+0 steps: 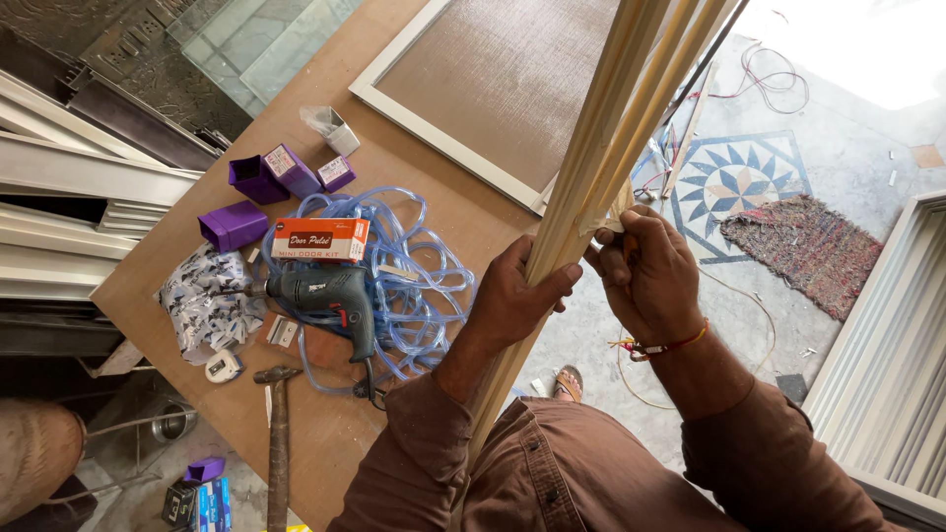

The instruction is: The person holds a bundle of thin wooden strips and uses a file to smooth and shape their edges, working along the length of each strip and repositioning the strips between passes. They gather the filed strips together on the work table as they finish each one.

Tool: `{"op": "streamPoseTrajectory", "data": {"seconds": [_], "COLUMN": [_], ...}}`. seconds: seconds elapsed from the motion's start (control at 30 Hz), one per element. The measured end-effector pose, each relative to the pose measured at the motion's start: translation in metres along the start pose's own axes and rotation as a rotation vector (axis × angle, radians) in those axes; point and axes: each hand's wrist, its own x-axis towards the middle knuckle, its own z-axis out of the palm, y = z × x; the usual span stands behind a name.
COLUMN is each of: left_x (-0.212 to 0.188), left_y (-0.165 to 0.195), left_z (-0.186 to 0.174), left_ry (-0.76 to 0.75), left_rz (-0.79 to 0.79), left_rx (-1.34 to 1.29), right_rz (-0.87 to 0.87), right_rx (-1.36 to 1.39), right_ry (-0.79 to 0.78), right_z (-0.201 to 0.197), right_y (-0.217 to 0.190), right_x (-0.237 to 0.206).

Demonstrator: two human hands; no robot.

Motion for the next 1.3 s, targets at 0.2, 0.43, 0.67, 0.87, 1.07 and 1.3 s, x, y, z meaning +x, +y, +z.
{"op": "streamPoseTrajectory", "data": {"seconds": [0.2, 0.43, 0.67, 0.87, 1.07, 1.3], "left_x": [0.002, -0.013, -0.014, -0.015, -0.014, -0.018], "left_y": [-0.003, 0.010, 0.015, 0.015, 0.012, 0.006], "left_z": [0.000, -0.033, -0.031, -0.028, -0.034, -0.033], "left_ry": [-0.026, -0.048, -0.044, -0.152, -0.206, -0.198], "left_rz": [-0.023, -0.064, -0.045, -0.108, -0.138, -0.123], "left_rx": [-0.048, -0.178, -0.169, -0.203, -0.223, -0.178], "right_rz": [-0.188, -0.374, -0.268, -0.294, -0.230, -0.377], "right_rx": [-0.147, -0.494, -1.476, -1.603, -1.639, -1.591], "right_ry": [-0.061, 0.114, -0.121, -0.119, -0.166, -0.123], "right_z": [-0.016, -0.063, -0.044, -0.022, -0.028, -0.030], "right_y": [0.004, -0.052, -0.060, -0.062, -0.060, -0.046], "right_x": [0.001, 0.021, -0.005, -0.017, -0.019, -0.024]}}
